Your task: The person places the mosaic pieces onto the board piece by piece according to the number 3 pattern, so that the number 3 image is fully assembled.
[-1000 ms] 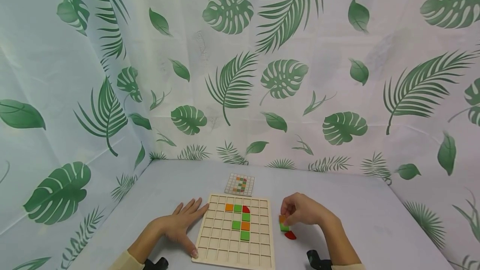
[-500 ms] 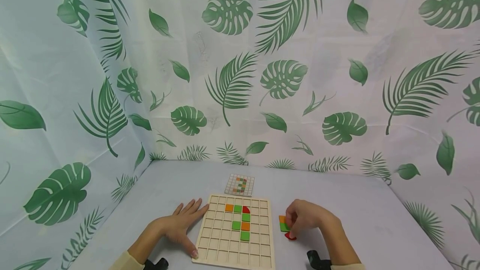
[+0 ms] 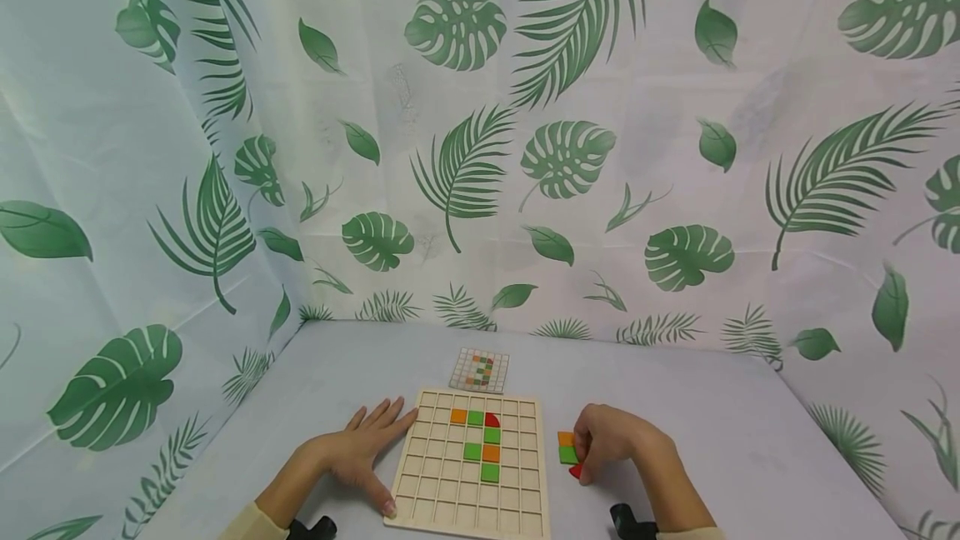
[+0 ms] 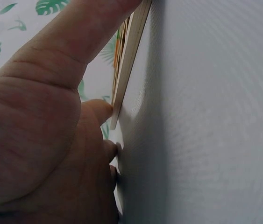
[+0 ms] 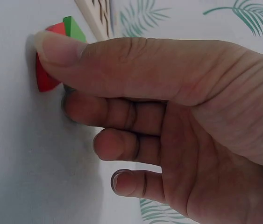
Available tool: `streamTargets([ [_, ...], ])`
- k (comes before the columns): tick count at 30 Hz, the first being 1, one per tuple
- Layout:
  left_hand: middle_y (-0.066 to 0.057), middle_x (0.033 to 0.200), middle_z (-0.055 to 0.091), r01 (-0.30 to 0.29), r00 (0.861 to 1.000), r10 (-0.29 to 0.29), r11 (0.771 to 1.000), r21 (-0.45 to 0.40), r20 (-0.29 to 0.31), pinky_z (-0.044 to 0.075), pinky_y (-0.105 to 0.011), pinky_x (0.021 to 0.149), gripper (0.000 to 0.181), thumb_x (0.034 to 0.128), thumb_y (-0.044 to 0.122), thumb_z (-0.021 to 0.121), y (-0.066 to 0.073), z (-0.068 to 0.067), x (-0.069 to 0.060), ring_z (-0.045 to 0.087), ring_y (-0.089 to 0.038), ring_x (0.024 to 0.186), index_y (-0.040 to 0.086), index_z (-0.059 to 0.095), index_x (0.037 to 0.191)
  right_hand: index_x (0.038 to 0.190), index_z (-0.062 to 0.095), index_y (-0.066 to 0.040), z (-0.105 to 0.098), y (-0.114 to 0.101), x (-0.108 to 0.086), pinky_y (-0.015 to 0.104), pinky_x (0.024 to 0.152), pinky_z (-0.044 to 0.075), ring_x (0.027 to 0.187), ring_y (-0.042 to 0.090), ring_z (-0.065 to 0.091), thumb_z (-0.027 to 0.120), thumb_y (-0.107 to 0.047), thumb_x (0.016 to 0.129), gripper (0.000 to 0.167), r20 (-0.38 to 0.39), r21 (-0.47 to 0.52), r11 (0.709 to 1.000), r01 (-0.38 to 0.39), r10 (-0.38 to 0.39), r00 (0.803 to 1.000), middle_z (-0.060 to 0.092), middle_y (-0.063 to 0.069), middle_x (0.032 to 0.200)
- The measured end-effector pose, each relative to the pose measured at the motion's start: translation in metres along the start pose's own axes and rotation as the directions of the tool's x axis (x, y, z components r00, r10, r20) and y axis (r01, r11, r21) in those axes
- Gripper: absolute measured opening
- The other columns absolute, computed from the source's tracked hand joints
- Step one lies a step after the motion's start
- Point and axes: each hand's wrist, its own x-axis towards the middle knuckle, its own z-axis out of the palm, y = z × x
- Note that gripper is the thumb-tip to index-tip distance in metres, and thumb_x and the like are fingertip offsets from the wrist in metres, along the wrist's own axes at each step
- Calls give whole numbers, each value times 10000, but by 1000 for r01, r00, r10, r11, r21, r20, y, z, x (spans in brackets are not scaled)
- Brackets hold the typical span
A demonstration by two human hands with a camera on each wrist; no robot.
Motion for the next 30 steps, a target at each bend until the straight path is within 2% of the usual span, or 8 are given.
streamTargets([
  [5,-133,1766,27,-4,1000,4,1000,-4,-4,2,-657,1273,1360,639,717,883,-1,1,1,-10,-373,1633,282,137,1690,724,688,-85,1,-3,0,340,647,406,697,180,555,918,14,655,260,7,-2,1000,-18,18,1000,648,15,712],
  [16,-147,1764,15,-10,1000,10,1000,-6,0,0,-660,1272,1356,655,669,904,1,0,-1,-18,-379,1632,265,127,1691,736,657,-74,0,2,1,314,617,390,685,180,538,905,18,664,273,47,48,996,76,-78,996,620,-1,707],
  [21,-139,1765,24,-5,1000,5,1000,4,-2,7,-656,1274,1354,650,698,889,0,1,-1,-11,-374,1633,270,135,1690,779,673,-57,-3,5,0,280,602,398,677,150,538,867,24,707,222,62,65,986,155,-159,985,621,-20,724],
  [26,-133,1766,27,-1,1000,1,1000,6,-4,10,-651,1277,1357,644,716,881,-1,2,0,-10,-369,1634,274,138,1690,854,687,-58,-7,8,4,252,613,434,713,131,560,777,27,811,132,15,91,959,270,-272,962,664,1,798],
  [30,-126,1767,30,2,1000,-2,1000,4,-1,10,-648,1278,1356,642,718,882,-2,3,1,-10,-362,1635,284,138,1690,906,668,-49,-9,6,7,278,636,480,759,155,582,713,2,906,68,-47,150,943,298,-294,955,666,45,846],
])
